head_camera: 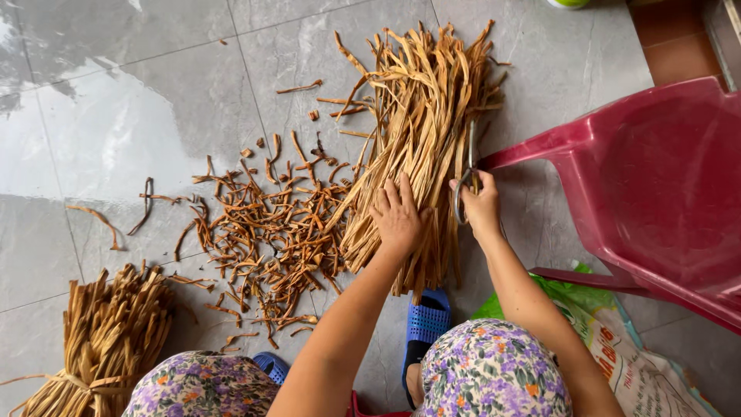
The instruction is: The person sits on a tiled floor and uses a pair of scissors to cut dried, brown plant stems into shorter pieces. They hold bundles of the stems in one hand and snip them with the other, dropping the cut pieces onto a growing pile on the floor.
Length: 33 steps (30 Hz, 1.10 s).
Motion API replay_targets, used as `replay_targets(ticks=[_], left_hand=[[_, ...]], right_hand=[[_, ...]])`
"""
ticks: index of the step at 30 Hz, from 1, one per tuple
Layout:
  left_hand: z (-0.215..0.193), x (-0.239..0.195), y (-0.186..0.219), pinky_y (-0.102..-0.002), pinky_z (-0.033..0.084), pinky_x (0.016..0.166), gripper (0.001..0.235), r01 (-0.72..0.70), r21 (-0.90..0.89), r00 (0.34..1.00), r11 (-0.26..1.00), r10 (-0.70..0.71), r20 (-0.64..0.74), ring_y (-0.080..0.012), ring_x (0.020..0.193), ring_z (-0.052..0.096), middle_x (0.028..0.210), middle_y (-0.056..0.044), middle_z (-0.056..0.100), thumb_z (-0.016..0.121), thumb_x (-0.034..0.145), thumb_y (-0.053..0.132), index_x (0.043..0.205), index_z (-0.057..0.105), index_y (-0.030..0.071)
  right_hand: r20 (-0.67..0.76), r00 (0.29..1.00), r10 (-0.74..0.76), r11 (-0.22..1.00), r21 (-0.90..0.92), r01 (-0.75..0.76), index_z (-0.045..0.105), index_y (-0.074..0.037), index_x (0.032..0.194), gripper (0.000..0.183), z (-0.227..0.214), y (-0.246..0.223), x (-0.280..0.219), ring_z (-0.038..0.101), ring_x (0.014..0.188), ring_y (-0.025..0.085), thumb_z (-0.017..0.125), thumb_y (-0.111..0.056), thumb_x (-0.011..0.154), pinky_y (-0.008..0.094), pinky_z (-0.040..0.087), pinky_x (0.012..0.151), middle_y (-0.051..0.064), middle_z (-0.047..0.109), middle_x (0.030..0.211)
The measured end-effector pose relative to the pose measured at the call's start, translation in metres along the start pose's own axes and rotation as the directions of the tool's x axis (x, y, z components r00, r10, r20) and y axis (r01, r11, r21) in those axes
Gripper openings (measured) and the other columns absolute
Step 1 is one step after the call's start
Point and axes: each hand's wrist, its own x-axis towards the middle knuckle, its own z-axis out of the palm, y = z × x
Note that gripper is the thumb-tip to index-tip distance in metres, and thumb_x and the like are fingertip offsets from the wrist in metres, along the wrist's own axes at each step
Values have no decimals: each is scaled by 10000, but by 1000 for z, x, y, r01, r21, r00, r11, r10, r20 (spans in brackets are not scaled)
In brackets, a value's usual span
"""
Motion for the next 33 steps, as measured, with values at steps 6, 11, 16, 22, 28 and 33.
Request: replay_targets(ticks=[6,11,16,22,28,33], left_hand=[[-56,12,-14,-651,191,1185,1231,-77,46,994,996,73,84,-378,1544,70,1692,-190,87,635,752,854,1608,39,200],[-60,23,-58,-602,187,1191,1546,64,-365,946,929,61,320,-496,1521,13,1661,-295,-24,776,572,840,1622,-162,202],[-24,2,-40,-529,469,1108,1582,195,-236,911,952,-87,402,-490,1495,301,1647,-328,140,767,505,829,1640,-182,270],[-30,-1,-24,-704,385,1067,1517,211,-84,911,974,-164,379,-457,1498,274,1665,-254,164,802,604,801,1631,-176,261],[-45,-5,-43,-627,310,1157,1528,83,-161,953,983,-32,300,-467,1512,201,1658,-269,119,722,600,907,1623,-173,210],[-79,18,-85,-564,334,1149,1268,-40,-217,921,975,120,371,-405,1484,293,1625,-247,246,659,729,832,1620,56,160]], right_hand=[[-14,962,271,961,-51,-272,566,-76,1322,555,-17,41,-20,532,568,156,787,-335,884,301,394,458,96,639,825],[80,980,-182,981,82,176,571,-6,1371,513,20,82,-61,627,837,98,774,-353,1053,283,526,692,92,703,1109],[316,889,332,892,203,-405,421,-127,1453,607,33,70,-78,516,465,133,649,-401,961,298,438,384,52,628,845],[211,889,407,907,-208,-366,555,-104,1364,426,11,4,-69,593,432,178,609,-238,963,343,507,371,72,624,702],[5,1000,21,926,-377,-18,606,-103,1335,416,-89,-57,-116,685,613,209,631,-43,924,320,524,544,146,763,879],[-182,903,-389,921,-58,385,257,-59,1596,622,-148,-83,-155,738,980,188,594,22,1080,235,544,766,156,744,1092]])
